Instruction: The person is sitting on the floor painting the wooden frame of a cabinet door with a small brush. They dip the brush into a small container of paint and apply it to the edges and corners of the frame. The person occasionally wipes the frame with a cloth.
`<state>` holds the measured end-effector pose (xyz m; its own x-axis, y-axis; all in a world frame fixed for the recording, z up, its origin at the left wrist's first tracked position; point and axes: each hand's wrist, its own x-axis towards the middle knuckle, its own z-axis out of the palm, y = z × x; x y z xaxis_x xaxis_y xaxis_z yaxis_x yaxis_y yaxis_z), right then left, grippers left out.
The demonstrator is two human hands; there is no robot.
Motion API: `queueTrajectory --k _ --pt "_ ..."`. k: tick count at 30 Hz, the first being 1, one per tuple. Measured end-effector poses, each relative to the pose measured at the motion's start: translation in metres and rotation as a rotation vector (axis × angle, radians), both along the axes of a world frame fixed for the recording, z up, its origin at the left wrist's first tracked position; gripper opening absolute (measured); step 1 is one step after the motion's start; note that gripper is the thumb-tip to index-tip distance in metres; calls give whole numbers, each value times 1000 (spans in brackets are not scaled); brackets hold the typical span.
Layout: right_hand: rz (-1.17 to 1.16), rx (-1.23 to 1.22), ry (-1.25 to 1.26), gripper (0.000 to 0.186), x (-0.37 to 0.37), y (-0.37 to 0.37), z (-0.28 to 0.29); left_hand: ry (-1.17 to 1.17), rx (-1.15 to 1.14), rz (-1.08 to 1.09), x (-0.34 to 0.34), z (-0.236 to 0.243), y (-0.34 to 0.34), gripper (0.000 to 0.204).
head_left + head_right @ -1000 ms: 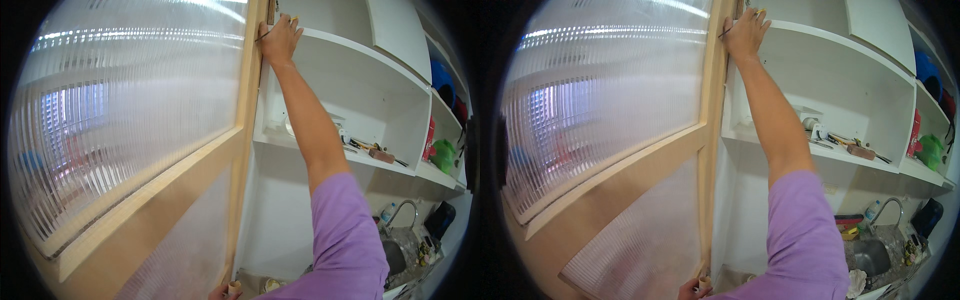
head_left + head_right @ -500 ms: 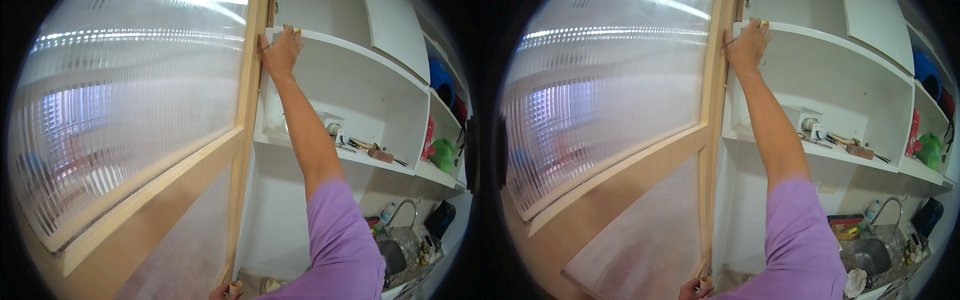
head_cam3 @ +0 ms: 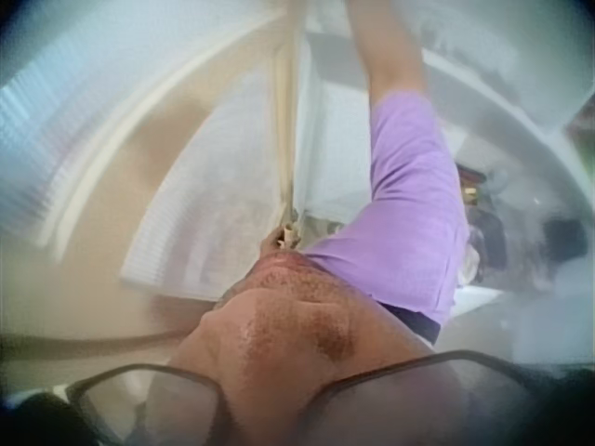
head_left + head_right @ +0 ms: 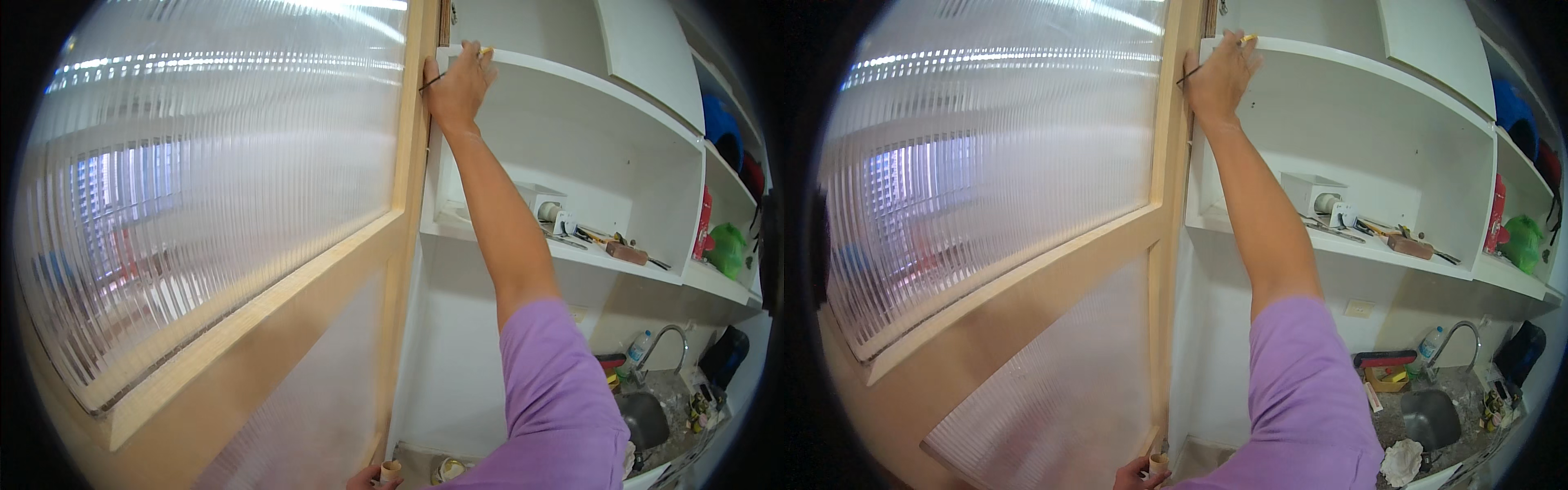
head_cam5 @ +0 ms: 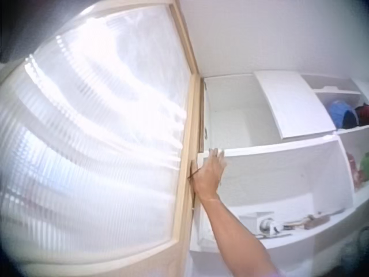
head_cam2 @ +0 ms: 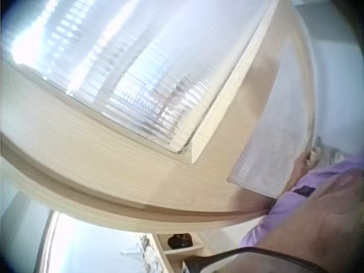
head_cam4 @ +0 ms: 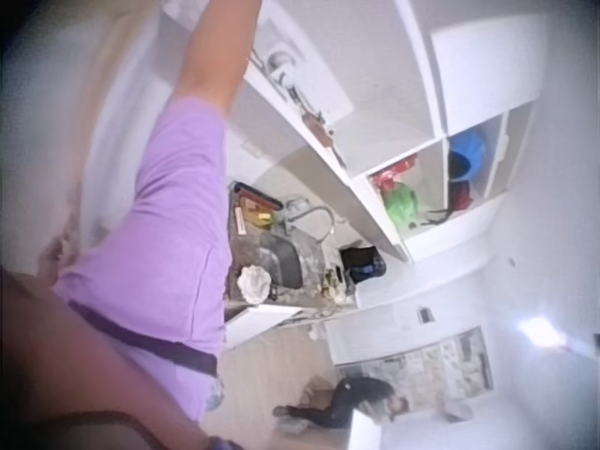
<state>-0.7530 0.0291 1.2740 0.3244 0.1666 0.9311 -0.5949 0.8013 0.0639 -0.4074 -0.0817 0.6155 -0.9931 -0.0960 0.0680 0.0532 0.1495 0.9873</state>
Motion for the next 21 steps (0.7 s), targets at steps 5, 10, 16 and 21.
queueTrajectory --k 5,10,16,21 --pt "-100 -25 52 71 -5 9 59 6 -36 44 -1 -6 6 51" --pt "37 -12 9 70 -3 -7 7 7 -105 105 -7 -32 1 50" --pt "-53 -42 -11 69 8 8 66 24 -2 -14 -9 -24 3 46" --pt "19 20 -55 70 9 1 33 -28 20 30 -16 -44 -2 45"
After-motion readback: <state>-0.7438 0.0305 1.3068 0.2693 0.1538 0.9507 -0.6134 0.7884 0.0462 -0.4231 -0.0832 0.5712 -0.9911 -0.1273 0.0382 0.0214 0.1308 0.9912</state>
